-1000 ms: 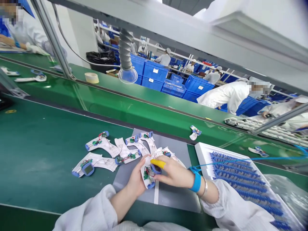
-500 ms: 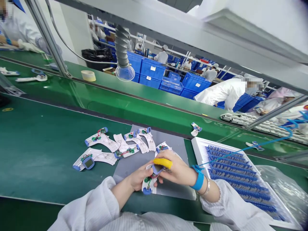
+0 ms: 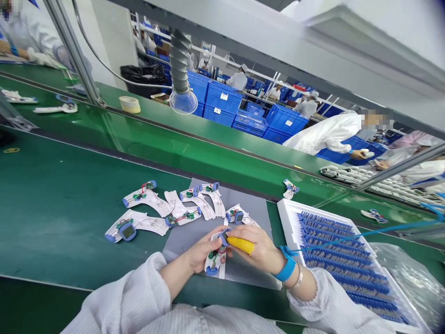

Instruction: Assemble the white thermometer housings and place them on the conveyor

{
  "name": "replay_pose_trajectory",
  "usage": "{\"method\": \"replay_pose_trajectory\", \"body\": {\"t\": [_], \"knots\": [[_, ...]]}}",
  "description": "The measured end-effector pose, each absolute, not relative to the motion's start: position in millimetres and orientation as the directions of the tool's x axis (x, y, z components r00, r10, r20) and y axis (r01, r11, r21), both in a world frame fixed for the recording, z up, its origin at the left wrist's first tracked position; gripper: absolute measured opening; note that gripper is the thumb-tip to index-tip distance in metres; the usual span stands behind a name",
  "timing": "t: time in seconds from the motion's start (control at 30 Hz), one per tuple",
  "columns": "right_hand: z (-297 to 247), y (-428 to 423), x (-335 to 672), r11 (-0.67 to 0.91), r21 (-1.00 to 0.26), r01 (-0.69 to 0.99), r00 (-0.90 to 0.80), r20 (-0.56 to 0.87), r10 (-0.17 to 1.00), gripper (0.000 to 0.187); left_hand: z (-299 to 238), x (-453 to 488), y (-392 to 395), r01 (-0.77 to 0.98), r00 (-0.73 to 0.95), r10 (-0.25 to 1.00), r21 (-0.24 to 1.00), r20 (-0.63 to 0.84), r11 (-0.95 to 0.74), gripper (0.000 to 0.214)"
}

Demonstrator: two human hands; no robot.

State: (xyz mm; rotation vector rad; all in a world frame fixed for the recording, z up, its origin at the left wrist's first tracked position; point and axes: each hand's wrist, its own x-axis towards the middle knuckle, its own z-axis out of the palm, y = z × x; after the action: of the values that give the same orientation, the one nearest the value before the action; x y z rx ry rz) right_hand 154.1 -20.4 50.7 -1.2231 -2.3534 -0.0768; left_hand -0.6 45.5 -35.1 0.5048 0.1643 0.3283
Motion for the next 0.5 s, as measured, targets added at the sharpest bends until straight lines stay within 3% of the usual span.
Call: {"method": "replay_pose_trajectory", "body": {"t": [0.3, 0.5], "knots": [[63.8, -13.1, 156.0, 0.505, -0.406, 0.762, -0.364, 0.375, 0.852, 0.020, -24.5, -2.8, 44.3, -0.209, 0.943, 0.321, 0.587, -0.091, 0.782, 0.055], [66.9, -4.3, 155.9, 0.463, -0.484, 0.743, -0.404, 0.228, 0.886, 0.012, -24.1, -2.1, 44.3, -0.193, 0.951, 0.296, 0.577, -0.088, 0.793, 0.051]]}}
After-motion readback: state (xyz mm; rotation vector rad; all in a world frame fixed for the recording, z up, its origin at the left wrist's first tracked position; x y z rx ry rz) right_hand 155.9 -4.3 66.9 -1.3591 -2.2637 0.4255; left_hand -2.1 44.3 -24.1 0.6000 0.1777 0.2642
